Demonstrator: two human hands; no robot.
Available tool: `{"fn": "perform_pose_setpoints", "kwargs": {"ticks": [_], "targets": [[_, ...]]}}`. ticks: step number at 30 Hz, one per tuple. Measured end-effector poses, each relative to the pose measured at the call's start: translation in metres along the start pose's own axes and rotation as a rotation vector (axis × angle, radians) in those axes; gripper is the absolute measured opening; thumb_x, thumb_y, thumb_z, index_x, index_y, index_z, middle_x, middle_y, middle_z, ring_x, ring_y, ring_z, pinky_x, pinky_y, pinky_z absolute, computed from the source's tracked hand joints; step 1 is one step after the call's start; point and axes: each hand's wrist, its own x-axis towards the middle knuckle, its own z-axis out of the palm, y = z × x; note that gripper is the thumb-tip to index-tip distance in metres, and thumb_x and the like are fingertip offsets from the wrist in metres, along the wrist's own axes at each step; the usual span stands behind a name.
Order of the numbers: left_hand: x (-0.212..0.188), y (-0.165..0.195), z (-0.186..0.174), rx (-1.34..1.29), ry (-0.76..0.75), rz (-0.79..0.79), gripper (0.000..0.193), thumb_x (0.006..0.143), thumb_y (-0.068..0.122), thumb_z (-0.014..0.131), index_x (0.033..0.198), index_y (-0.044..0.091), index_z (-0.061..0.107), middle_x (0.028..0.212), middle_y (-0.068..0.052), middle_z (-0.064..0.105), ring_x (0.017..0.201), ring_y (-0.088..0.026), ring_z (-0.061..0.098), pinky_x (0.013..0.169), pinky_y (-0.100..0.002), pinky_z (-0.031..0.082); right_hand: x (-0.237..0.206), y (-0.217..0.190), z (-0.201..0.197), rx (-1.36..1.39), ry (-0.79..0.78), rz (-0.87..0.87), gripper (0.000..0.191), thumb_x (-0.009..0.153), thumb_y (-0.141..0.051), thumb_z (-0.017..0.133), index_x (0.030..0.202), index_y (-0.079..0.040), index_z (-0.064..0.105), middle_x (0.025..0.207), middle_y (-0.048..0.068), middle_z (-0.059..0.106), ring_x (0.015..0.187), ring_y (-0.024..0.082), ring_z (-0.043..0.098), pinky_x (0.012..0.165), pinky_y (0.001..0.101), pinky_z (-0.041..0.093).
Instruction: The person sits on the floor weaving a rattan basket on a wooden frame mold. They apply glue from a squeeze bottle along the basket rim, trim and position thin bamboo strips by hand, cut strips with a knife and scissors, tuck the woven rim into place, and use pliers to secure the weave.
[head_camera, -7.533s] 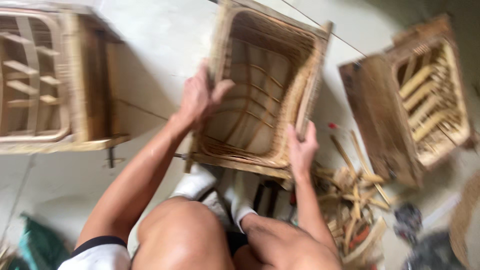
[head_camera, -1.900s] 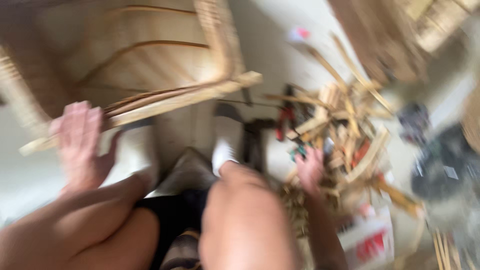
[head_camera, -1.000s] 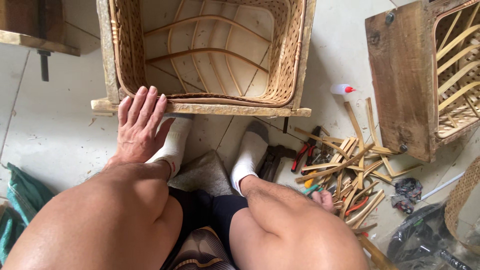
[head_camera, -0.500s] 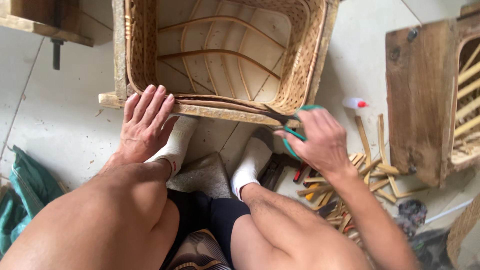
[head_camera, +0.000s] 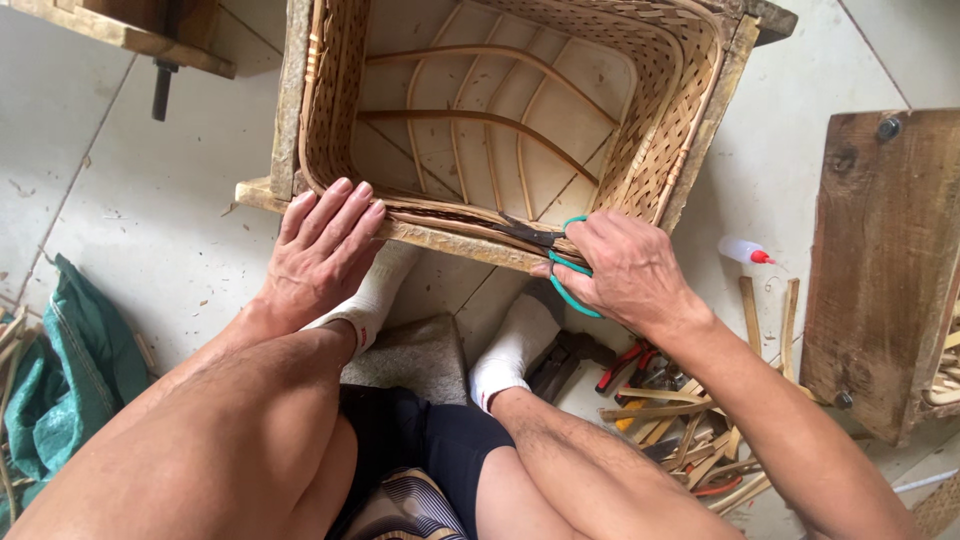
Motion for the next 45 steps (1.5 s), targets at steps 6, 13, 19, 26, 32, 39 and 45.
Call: {"fn": "perform_pose_setpoints", "kwargs": {"ticks": [6,13,19,26,32,39,45], "targets": [[-0.001,-0.001,0.001,-0.019,0.009,0.008,0.048,0.098,0.016,0.079,0.142,0.006,0.062,0.149,-0.012,0.060,0.142,-0.028,0.053,0.119,-0.045,0.036,0.006,0.013,0.004,0.059,-0.072,-0.066,0.052,0.083,-0.054,0.076,0.078,-0.005,0.059,0.071,0.011,0.058,0.067,0.028,0.062,0.061,0.0419,0.051],[-0.002,-0.002,0.004,-0.018,0.011,0.002,0.047,0.100,0.018,0.079,0.142,0.006,0.063,0.149,-0.010,0.060,0.142,-0.027,0.053,0.121,-0.045,0.034,0.011,0.014,0.000,0.061,-0.098,-0.088,0.050,0.085,-0.052,0.075,0.078,-0.005,0.060,0.072,0.011,0.059,0.069,0.027,0.063,0.062,0.0410,0.052],[-0.002,-0.003,0.008,-0.033,0.023,-0.003,0.047,0.099,0.017,0.079,0.142,0.007,0.063,0.148,-0.009,0.061,0.141,-0.026,0.053,0.121,-0.044,0.033,0.020,0.006,0.002,0.051,-0.015,-0.085,0.051,0.081,-0.054,0.075,0.078,-0.005,0.062,0.073,0.011,0.061,0.071,0.029,0.063,0.063,0.0424,0.052],[-0.001,-0.005,0.008,-0.029,0.040,0.000,0.045,0.099,0.016,0.079,0.141,0.007,0.064,0.146,-0.009,0.062,0.139,-0.026,0.055,0.120,-0.044,0.034,0.025,0.012,0.010,0.086,-0.151,-0.082,0.053,0.086,-0.056,0.075,0.082,-0.005,0.062,0.075,0.012,0.063,0.070,0.030,0.065,0.063,0.0420,0.053],[-0.001,-0.006,0.008,-0.042,0.037,0.003,0.045,0.098,0.016,0.079,0.140,0.007,0.065,0.146,-0.008,0.062,0.139,-0.026,0.055,0.120,-0.044,0.034,0.029,0.007,0.015,0.093,-0.028,-0.127,0.053,0.082,-0.056,0.074,0.082,-0.004,0.063,0.076,0.012,0.063,0.070,0.030,0.065,0.062,0.0420,0.052],[-0.001,-0.007,0.007,-0.041,0.044,0.013,0.045,0.097,0.014,0.079,0.139,0.007,0.065,0.145,-0.008,0.062,0.139,-0.026,0.055,0.121,-0.043,0.033,0.036,0.007,0.016,0.126,-0.144,-0.126,0.055,0.085,-0.056,0.074,0.076,-0.003,0.061,0.074,0.014,0.062,0.069,0.031,0.065,0.061,0.0432,0.054],[-0.002,-0.009,0.008,-0.038,0.044,0.026,0.045,0.097,0.013,0.079,0.139,0.007,0.065,0.145,-0.008,0.062,0.139,-0.026,0.054,0.121,-0.043,0.031,0.039,0.002,0.021,0.123,-0.093,-0.101,0.053,0.085,-0.054,0.073,0.079,-0.003,0.063,0.073,0.014,0.061,0.066,0.032,0.064,0.061,0.0438,0.054]]}}
